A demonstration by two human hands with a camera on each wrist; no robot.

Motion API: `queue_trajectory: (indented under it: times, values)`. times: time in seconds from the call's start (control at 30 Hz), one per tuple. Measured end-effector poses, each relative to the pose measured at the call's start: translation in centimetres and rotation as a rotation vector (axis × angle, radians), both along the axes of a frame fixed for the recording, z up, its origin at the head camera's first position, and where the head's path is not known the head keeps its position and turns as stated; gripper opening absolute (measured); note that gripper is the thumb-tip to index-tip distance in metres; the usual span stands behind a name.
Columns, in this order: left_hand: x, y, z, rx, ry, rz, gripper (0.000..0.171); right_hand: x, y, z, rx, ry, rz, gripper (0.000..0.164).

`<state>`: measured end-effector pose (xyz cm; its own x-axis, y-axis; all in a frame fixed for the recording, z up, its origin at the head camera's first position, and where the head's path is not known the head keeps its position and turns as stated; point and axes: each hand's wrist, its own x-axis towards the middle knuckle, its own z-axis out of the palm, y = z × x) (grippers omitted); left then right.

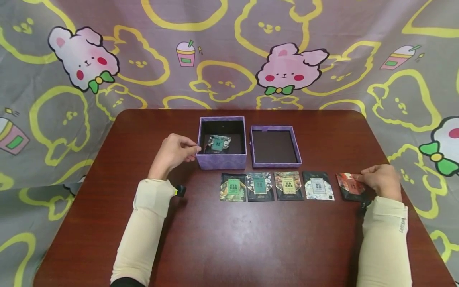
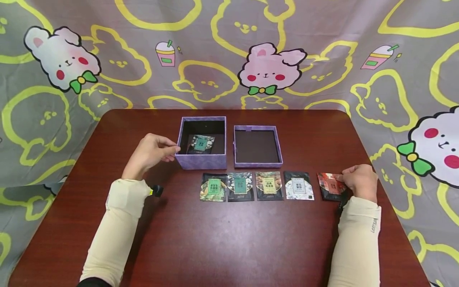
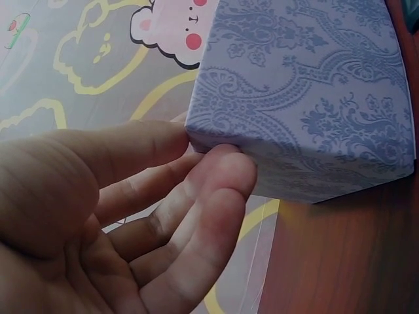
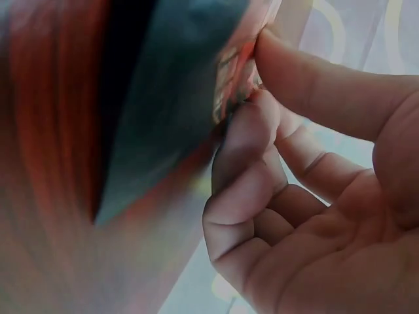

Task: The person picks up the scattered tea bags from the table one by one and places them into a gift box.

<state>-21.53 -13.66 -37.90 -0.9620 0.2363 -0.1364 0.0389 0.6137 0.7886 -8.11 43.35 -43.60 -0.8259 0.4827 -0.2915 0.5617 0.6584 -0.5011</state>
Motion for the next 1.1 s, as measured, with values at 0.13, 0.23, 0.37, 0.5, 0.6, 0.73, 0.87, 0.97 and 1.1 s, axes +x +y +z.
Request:
queue_trajectory:
  times: [0.13, 0.23, 0.37, 0.5, 0.6, 0.73, 0.87, 0.97, 1.1]
  values:
    - [0.0, 0.0, 0.0, 0.006, 0.001, -0.002, 0.018, -0.1, 0.0, 0.0, 0.01, -0.005, 0.027, 0.035]
    - [0.0, 0.1, 0.0, 0.006, 0.006, -0.009, 0.018, 0.0, 0.1, -0.1, -0.029, -0.026, 0.006, 0.034]
    - [0.0, 0.1, 0.0, 0.004, 0.012, -0.011, 0.018, 0.3, 0.4, 0.0, -0.067, -0.012, 0.031, 0.03]
    - [0.0, 0.1, 0.0, 0.005, 0.007, -0.006, 0.019, 0.5, 0.7, 0.8, -0.033, 0.008, 0.092, 0.027]
    - [0.0, 0.0, 0.1, 0.011, 0.002, 0.001, 0.019, 0.4, 0.7, 1.5, 0.006, -0.001, 0.107, 0.027]
    - [-0.1, 0.0, 0.0, 0.018, 0.005, 0.003, 0.019, 0.5, 0.7, 2.3, -0.028, -0.031, 0.089, 0.03]
    - [0.0, 0.1, 0.0, 0.021, 0.006, -0.008, 0.018, 0.5, 0.7, 3.1, -0.083, -0.022, 0.096, 0.034]
    - [0.0, 0.0, 0.0, 0.019, 0.008, -0.004, 0.018, 0.3, 0.6, 3.9, -0.108, -0.019, 0.11, 0.036]
    - [0.0, -0.1, -0.1, 0.016, 0.003, 0.005, 0.018, -0.4, 0.4, 4.5, -0.146, -0.045, 0.11, 0.038]
